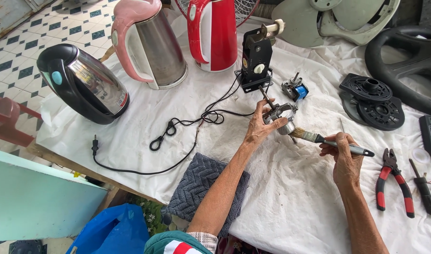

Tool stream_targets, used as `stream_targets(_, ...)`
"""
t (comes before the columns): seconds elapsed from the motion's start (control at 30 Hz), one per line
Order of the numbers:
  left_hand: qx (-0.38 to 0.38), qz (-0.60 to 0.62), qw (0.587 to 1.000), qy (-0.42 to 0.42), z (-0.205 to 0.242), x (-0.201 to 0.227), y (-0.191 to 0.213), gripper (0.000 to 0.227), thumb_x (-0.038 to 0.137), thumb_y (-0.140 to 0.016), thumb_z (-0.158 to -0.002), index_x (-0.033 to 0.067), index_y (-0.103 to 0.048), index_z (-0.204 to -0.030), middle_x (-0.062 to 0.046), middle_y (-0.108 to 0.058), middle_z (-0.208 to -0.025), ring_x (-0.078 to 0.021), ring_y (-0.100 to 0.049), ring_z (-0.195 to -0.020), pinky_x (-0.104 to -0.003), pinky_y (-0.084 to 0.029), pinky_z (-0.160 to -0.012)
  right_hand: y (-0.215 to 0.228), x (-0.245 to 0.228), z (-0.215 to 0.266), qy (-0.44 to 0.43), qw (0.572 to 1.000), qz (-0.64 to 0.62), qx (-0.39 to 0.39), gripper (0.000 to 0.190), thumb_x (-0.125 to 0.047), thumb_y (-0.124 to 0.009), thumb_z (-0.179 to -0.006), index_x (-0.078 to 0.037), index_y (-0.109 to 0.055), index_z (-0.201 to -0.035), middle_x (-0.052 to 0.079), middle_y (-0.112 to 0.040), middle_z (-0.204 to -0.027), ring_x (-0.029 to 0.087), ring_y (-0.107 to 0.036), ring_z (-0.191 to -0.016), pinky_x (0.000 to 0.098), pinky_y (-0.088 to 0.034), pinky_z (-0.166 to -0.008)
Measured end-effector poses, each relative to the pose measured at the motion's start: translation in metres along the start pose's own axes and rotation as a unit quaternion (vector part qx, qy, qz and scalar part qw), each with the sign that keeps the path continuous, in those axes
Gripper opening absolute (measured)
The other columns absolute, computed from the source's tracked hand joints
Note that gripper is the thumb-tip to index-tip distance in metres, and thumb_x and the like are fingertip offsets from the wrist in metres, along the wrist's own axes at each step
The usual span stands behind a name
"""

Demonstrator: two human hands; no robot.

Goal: A person is cleaning and inspecting the internal components of a small electric motor using a brush and a small metal tool.

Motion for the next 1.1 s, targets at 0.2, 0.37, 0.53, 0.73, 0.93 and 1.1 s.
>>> stream_targets(0.2,-0.032,0.025,0.999,0.012,0.006,0.013,0.001,0.077,0.044,-0.078,-0.072,0.0308,-0.045,-0.140,-0.009,-0.059,-0.112,-0.0172,-0.062,-0.096,-0.032,-0.053,-0.086,0.003,0.005,-0.002,0.014,1.000,-0.005,0.000,0.035,-0.037,-0.060,-0.112,-0.006,-0.067,-0.097,0.007,-0.066,-0.085,0.015,-0.068,-0.075,0.0261,-0.057,-0.065)
stream_targets(0.37,-0.047,0.065,0.997,0.008,0.005,0.012,0.001,0.076,0.040,-0.078,-0.074,0.0312,-0.044,-0.142,-0.013,-0.058,-0.117,-0.0175,-0.062,-0.097,-0.030,-0.051,-0.089,0.001,0.009,-0.004,0.018,1.000,-0.006,0.010,0.034,-0.037,-0.059,-0.111,-0.007,-0.066,-0.097,0.006,-0.066,-0.085,0.014,-0.068,-0.074,0.0257,-0.057,-0.064)
stream_targets(0.53,-0.043,0.032,0.999,0.006,0.004,0.008,0.004,0.075,0.041,-0.077,-0.076,0.0325,-0.044,-0.142,-0.009,-0.061,-0.113,-0.0142,-0.060,-0.091,-0.028,-0.049,-0.086,-0.005,0.007,-0.005,0.022,1.000,-0.005,0.010,0.033,-0.035,-0.059,-0.111,-0.006,-0.067,-0.098,0.007,-0.067,-0.084,0.014,-0.068,-0.074,0.0258,-0.058,-0.065)
stream_targets(0.73,-0.049,0.048,0.997,-0.045,-0.004,-0.013,0.003,0.079,0.034,-0.085,-0.083,0.0298,-0.042,-0.149,-0.012,-0.062,-0.115,-0.0202,-0.063,-0.097,-0.036,-0.056,-0.091,0.003,0.018,-0.011,0.074,0.996,-0.028,0.040,0.039,-0.036,-0.059,-0.113,0.000,-0.067,-0.101,0.019,-0.069,-0.077,0.017,-0.069,-0.062,0.0298,-0.061,-0.064)
stream_targets(0.93,-0.068,0.078,0.993,-0.062,-0.007,-0.016,0.003,0.078,0.027,-0.085,-0.084,0.0289,-0.043,-0.149,-0.011,-0.063,-0.118,-0.0174,-0.063,-0.099,-0.034,-0.057,-0.093,-0.005,0.005,-0.010,0.082,0.994,-0.070,0.033,0.044,-0.038,-0.052,-0.113,0.002,-0.067,-0.103,0.021,-0.070,-0.081,0.019,-0.073,-0.069,0.0325,-0.064,-0.070)
stream_targets(1.1,-0.070,0.073,0.993,-0.068,-0.002,-0.003,0.003,0.078,0.024,-0.085,-0.084,0.0264,-0.042,-0.149,-0.008,-0.063,-0.117,-0.0143,-0.061,-0.098,-0.032,-0.055,-0.093,-0.002,0.004,-0.013,0.081,0.994,-0.071,0.025,0.038,-0.031,-0.055,-0.111,0.004,-0.067,-0.102,0.022,-0.070,-0.078,0.021,-0.073,-0.067,0.0335,-0.064,-0.066)
Point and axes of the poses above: each hand's wrist, its own z-axis away from the middle knuckle, its own y-axis out of the back of the hand, x = y × z, the point moved 3 cm from there along -z, towards the middle knuckle
